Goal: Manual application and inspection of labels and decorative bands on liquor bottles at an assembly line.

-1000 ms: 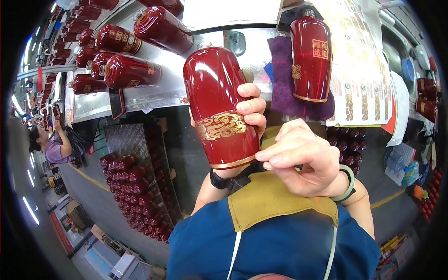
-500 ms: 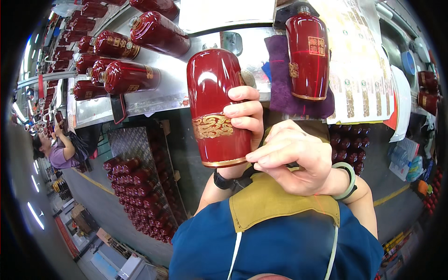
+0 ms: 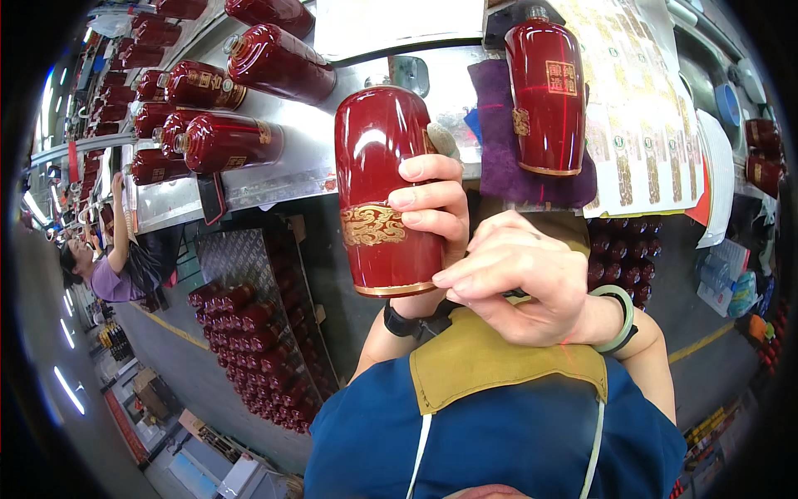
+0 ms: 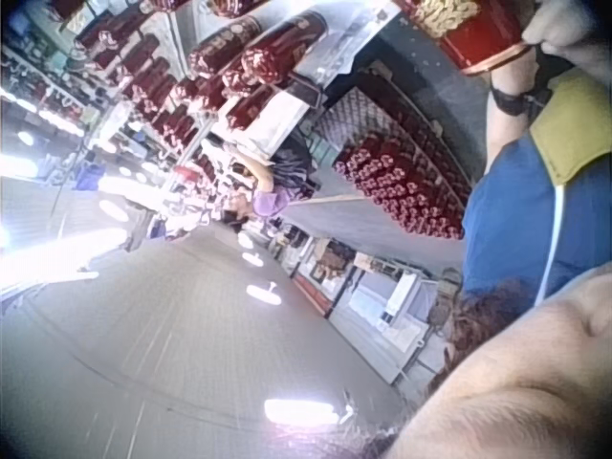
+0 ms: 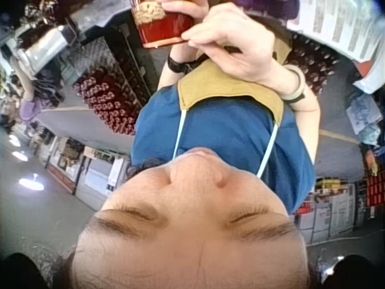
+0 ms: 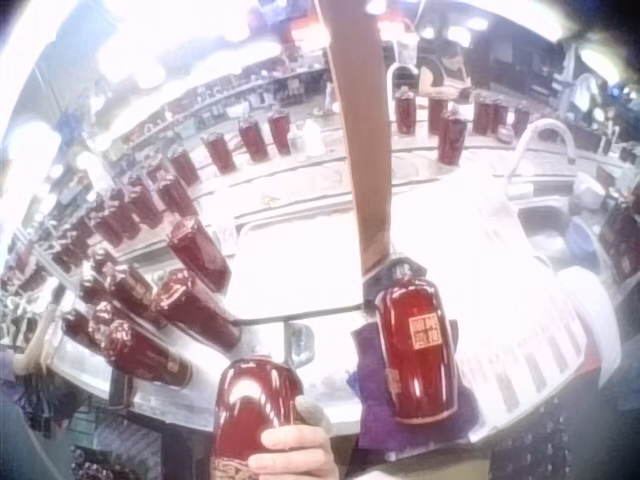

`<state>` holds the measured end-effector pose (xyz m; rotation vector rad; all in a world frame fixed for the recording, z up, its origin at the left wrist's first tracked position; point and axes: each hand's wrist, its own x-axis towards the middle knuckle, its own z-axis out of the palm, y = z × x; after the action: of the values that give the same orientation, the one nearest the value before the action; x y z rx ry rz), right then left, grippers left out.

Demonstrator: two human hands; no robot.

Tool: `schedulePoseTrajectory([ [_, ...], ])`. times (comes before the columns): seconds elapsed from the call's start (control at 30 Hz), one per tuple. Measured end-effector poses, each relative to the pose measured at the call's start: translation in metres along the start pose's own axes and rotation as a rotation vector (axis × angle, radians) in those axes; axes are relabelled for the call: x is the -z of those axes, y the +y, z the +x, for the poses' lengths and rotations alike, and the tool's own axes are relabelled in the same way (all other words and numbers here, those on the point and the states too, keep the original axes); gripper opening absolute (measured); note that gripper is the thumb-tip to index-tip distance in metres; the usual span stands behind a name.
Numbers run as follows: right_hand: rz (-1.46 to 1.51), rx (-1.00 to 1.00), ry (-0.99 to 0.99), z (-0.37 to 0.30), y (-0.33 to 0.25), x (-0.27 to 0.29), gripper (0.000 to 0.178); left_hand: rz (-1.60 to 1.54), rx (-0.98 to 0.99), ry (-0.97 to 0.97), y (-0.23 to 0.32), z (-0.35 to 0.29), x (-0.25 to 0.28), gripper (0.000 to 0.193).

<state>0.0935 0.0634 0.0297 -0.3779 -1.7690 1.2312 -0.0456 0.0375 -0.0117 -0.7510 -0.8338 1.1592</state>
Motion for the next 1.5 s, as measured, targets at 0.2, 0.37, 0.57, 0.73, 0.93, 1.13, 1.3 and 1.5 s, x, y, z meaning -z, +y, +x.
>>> schedulePoseTrajectory([
  [0.2, -0.006, -0.038, 0.037, 0.001, -0.001, 0.005, 0.022, 0.077, -0.015, 0.021, 0.006, -0.003, -0.004, 0.013],
  [0.37, -0.236, -0.215, 0.112, 0.012, 0.014, 0.021, 0.015, 0.692, -0.233, -0.12, 0.026, -0.039, -0.037, 0.077],
  [0.57, -0.818, 0.039, -0.168, 0.033, 0.06, -0.005, 0.005, 1.19, -0.472, -0.193, 0.036, -0.069, -0.07, 0.098],
  [0.73, -1.36, -0.012, -0.288, 0.031, 0.11, -0.036, 0.007, 1.523, -0.744, 0.069, 0.038, -0.071, -0.06, 0.092],
  [0.93, -1.402, -0.024, -0.274, 0.027, 0.142, -0.036, 0.01, 1.606, -0.738, 0.136, 0.035, -0.063, -0.053, 0.083],
  [1.13, -0.947, 0.042, -0.146, 0.042, 0.111, -0.028, 0.026, 1.61, -0.643, 0.197, 0.037, -0.061, -0.052, 0.087],
  [1.3, 0.175, -0.496, -0.082, 0.05, 0.088, -0.023, 0.05, 1.802, -0.422, 0.26, 0.007, -0.049, -0.056, 0.092],
  [1.5, 0.824, -0.803, -0.209, 0.061, 0.063, -0.008, 0.093, 1.347, 0.017, 0.209, 0.006, -0.04, -0.039, 0.087],
])
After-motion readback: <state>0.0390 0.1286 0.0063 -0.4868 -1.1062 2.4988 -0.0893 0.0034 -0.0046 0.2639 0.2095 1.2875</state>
